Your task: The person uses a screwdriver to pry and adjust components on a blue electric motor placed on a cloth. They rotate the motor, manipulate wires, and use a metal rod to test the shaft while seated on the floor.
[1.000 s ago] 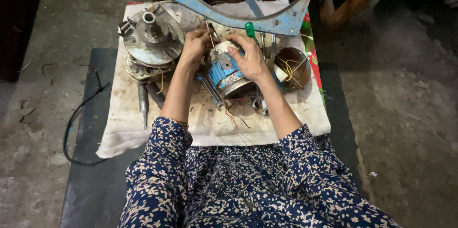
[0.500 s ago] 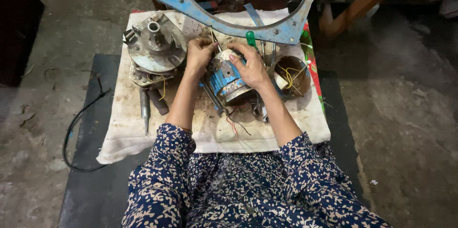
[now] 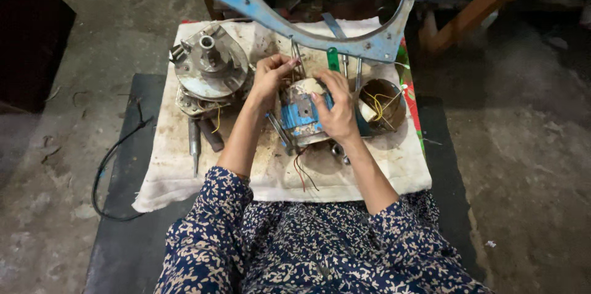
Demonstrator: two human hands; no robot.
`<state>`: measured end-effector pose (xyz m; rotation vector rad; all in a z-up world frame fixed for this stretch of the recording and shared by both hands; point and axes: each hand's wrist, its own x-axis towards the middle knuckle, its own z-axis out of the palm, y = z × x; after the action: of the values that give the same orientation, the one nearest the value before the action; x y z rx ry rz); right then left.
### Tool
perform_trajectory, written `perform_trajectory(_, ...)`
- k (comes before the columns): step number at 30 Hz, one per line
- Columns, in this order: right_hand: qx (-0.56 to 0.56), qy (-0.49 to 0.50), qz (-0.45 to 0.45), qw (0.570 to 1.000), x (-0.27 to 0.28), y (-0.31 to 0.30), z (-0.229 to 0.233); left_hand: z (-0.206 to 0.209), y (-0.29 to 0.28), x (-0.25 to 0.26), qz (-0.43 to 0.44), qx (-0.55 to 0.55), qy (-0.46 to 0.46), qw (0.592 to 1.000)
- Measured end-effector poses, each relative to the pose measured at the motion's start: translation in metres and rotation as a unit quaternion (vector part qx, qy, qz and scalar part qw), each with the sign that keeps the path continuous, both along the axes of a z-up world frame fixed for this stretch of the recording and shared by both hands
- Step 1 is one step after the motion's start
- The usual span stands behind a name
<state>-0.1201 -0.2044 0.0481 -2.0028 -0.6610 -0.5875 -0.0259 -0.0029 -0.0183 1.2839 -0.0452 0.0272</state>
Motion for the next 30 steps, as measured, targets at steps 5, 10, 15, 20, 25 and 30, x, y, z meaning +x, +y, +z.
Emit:
perform_trajectory(5,-0.001,-0.03,-0.012,0.999,-0.022,-0.009,0.007,-0.003,-0.019,-0.011,-0.015,-0.099,-0.07,0.992)
perform_trajectory(10,0.014,-0.009,0.024,1.0,-0.022,-0.011,0.013,-0.007,-0.025,-0.029,0.062,-0.065,-0.11,0.99)
perform_trajectory(15,0.039,-0.02,0.076,0.996,-0.024,-0.02,0.015,0.018,-0.023,-0.055,0.046,-0.06,-0.107,0.991)
perform_trajectory(20,0.052,-0.017,0.091,0.994,-0.041,-0.036,0.008,0.055,-0.015,-0.072,-0.106,-0.026,-0.066,0.992)
perform_trajectory(25,0.026,-0.022,0.118,0.992,-0.048,-0.045,0.009,0.051,-0.022,-0.078,-0.174,0.057,-0.116,0.976)
perform_trajectory(30,-0.044,-0.044,-0.018,0.998,-0.057,-0.03,-0.011,0.022,-0.012,-0.072,-0.134,0.09,-0.065,0.985)
